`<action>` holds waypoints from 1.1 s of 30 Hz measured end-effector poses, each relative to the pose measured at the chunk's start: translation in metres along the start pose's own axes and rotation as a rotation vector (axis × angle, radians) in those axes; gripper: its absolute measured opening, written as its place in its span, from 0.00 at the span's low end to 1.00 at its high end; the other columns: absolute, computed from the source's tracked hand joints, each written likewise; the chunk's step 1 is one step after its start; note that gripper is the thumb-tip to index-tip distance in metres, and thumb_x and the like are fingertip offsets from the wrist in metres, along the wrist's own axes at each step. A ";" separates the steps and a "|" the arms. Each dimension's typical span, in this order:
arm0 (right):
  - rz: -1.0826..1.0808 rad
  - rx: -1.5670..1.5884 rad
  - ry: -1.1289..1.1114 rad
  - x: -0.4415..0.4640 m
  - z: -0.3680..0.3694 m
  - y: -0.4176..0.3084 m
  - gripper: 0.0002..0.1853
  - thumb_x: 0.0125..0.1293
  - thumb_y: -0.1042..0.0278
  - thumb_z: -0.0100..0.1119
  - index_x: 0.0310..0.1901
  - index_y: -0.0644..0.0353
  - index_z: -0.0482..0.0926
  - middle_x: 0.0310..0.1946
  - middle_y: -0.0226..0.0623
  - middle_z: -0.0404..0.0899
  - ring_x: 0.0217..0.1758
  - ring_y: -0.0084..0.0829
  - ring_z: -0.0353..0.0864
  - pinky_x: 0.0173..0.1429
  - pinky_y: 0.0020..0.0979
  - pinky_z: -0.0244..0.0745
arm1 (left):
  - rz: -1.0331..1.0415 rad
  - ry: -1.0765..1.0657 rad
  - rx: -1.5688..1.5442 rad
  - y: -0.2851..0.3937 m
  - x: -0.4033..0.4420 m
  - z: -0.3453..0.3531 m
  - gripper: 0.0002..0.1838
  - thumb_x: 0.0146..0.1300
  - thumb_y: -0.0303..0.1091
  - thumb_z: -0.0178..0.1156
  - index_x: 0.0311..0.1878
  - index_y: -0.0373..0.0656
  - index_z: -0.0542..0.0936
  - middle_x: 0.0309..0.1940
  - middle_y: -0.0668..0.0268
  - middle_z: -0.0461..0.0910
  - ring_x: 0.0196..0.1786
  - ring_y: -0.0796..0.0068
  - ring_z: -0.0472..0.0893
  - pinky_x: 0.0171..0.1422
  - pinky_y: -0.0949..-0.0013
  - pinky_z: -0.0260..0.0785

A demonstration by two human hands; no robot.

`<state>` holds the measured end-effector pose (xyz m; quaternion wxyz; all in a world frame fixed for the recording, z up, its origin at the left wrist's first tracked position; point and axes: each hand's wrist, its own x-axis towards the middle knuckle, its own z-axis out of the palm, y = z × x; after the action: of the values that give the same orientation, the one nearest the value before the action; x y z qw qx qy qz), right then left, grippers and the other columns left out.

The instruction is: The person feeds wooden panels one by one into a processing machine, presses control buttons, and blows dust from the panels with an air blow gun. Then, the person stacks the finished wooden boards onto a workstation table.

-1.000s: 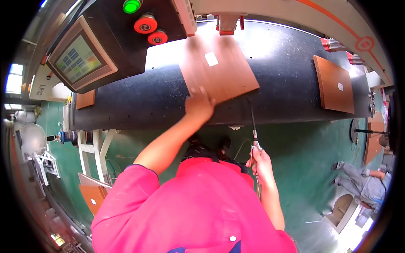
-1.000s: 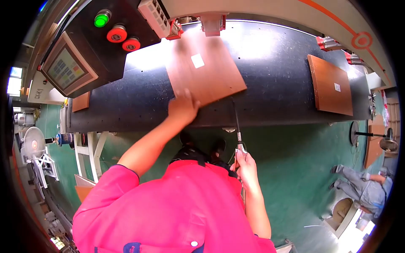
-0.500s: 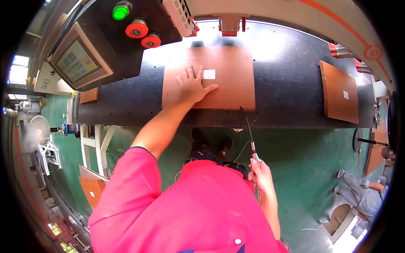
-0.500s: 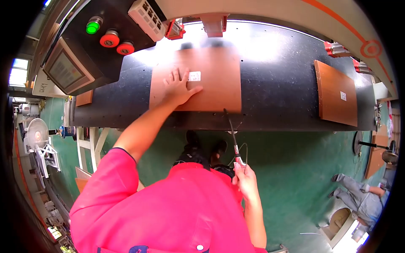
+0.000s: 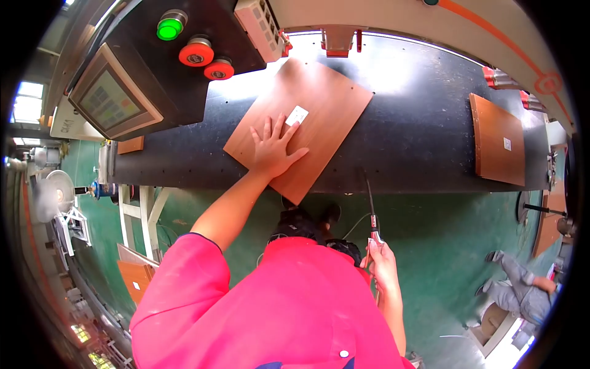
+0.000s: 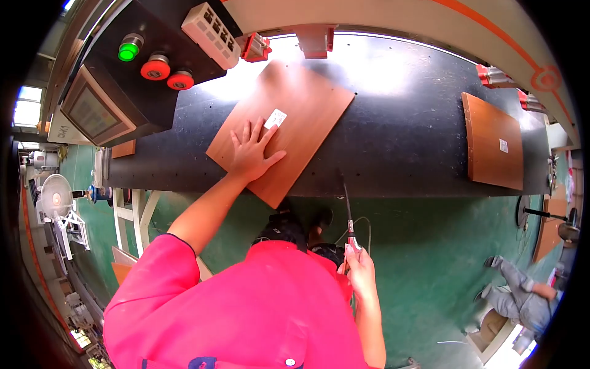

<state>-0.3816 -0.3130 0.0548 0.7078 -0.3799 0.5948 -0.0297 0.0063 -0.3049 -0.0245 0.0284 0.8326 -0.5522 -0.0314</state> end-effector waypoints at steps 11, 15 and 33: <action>-0.010 0.027 -0.044 0.014 0.031 -0.027 0.15 0.76 0.52 0.52 0.47 0.57 0.76 0.20 0.30 0.78 0.14 0.13 0.59 0.18 0.20 0.52 | -0.440 0.163 -0.065 0.077 0.129 0.032 0.42 0.65 0.73 0.44 0.77 0.60 0.61 0.80 0.54 0.48 0.79 0.35 0.45 0.70 0.17 0.31; -0.018 0.024 -0.024 0.018 0.031 -0.031 0.15 0.76 0.53 0.52 0.47 0.57 0.76 0.20 0.30 0.78 0.14 0.12 0.58 0.18 0.20 0.51 | -0.496 0.144 -0.075 0.074 0.150 0.027 0.42 0.66 0.73 0.43 0.78 0.60 0.60 0.80 0.54 0.46 0.80 0.36 0.43 0.70 0.17 0.30; -0.081 -0.034 -0.028 0.021 0.027 -0.037 0.15 0.77 0.53 0.49 0.44 0.57 0.73 0.22 0.34 0.79 0.12 0.12 0.57 0.17 0.20 0.53 | -0.545 0.077 -0.078 0.078 0.154 0.016 0.42 0.67 0.72 0.41 0.79 0.61 0.58 0.81 0.55 0.44 0.80 0.36 0.42 0.71 0.19 0.32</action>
<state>-0.3371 -0.3358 0.0590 0.7077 -0.4161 0.5694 -0.0431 -0.0067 -0.4776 -0.0368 0.0719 0.9493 -0.3048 -0.0273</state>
